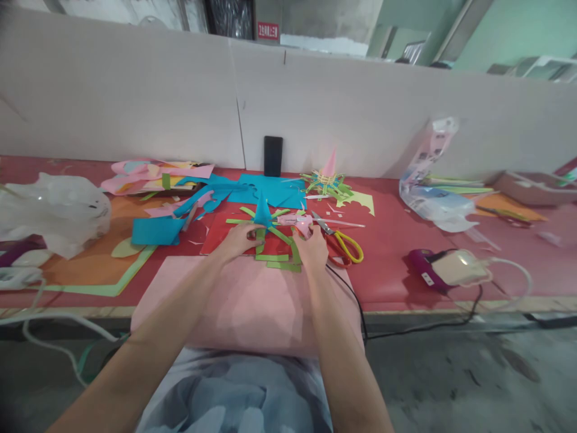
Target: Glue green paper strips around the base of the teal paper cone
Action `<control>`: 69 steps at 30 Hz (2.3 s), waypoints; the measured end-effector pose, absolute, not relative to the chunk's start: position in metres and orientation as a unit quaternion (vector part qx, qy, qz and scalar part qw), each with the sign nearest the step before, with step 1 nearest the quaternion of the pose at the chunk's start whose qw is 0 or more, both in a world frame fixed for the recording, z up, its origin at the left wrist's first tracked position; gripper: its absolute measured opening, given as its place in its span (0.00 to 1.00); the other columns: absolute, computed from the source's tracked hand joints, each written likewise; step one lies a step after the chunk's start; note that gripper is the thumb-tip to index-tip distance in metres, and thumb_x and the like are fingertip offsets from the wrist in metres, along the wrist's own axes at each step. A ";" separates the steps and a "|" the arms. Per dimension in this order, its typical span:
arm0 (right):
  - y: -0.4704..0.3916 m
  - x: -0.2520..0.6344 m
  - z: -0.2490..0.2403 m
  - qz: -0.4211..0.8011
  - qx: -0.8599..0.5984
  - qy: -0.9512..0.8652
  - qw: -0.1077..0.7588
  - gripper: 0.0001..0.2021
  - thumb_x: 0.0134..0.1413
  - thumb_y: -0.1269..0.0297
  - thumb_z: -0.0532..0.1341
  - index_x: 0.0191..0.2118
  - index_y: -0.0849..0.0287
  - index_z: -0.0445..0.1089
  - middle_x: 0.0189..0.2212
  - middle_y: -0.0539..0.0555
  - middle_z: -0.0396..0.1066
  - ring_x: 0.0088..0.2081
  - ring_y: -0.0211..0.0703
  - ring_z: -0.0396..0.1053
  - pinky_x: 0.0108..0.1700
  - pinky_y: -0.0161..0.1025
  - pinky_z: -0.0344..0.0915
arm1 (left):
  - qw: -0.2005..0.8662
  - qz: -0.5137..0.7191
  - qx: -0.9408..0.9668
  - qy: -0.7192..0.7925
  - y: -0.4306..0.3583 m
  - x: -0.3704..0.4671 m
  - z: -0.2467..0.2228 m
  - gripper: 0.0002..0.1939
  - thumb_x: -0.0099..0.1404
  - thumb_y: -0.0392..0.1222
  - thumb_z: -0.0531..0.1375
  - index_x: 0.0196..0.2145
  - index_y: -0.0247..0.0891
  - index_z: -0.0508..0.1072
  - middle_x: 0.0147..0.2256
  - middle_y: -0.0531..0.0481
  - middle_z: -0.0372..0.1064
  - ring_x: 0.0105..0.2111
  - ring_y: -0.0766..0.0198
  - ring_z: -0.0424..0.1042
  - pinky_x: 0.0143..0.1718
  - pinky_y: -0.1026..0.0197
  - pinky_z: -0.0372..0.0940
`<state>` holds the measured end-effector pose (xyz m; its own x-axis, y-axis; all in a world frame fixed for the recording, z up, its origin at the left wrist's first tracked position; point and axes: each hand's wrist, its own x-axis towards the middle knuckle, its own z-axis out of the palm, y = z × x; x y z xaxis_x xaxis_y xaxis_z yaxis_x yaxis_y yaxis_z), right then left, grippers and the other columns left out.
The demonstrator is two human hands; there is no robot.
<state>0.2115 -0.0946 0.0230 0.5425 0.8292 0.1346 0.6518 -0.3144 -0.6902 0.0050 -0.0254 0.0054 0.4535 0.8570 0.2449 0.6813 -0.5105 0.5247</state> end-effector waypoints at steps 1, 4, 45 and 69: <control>-0.095 0.212 0.023 0.122 -0.801 -0.463 0.360 0.22 0.46 0.47 0.59 0.45 0.54 0.63 0.42 0.56 0.71 0.43 0.50 0.69 0.39 0.40 0.63 | 0.187 0.252 0.830 0.461 -0.025 0.005 0.006 0.19 0.55 0.48 0.63 0.45 0.43 0.74 0.33 0.50 0.69 0.35 0.61 0.67 0.35 0.62 0.58; -0.094 0.212 0.021 0.117 -0.800 -0.466 0.359 0.22 0.46 0.47 0.59 0.45 0.54 0.64 0.42 0.56 0.71 0.43 0.50 0.70 0.39 0.40 0.63 | 0.205 0.261 0.817 0.472 -0.025 0.005 0.005 0.19 0.52 0.47 0.65 0.41 0.38 0.74 0.31 0.50 0.68 0.32 0.62 0.66 0.32 0.63 0.58; -0.094 0.213 0.021 0.119 -0.804 -0.469 0.344 0.23 0.47 0.46 0.58 0.46 0.53 0.63 0.43 0.56 0.71 0.44 0.50 0.69 0.40 0.41 0.63 | 0.209 0.275 0.787 0.512 -0.023 0.005 0.003 0.09 0.55 0.41 0.63 0.35 0.39 0.70 0.34 0.49 0.71 0.34 0.61 0.69 0.33 0.61 0.60; -0.087 0.212 0.014 0.017 -0.775 -0.561 0.290 0.18 0.49 0.53 0.60 0.45 0.56 0.64 0.41 0.56 0.73 0.40 0.49 0.71 0.38 0.39 0.62 | 0.406 0.260 0.777 0.406 -0.025 -0.009 0.015 0.07 0.52 0.42 0.63 0.25 0.36 0.71 0.27 0.50 0.71 0.29 0.65 0.70 0.32 0.63 0.63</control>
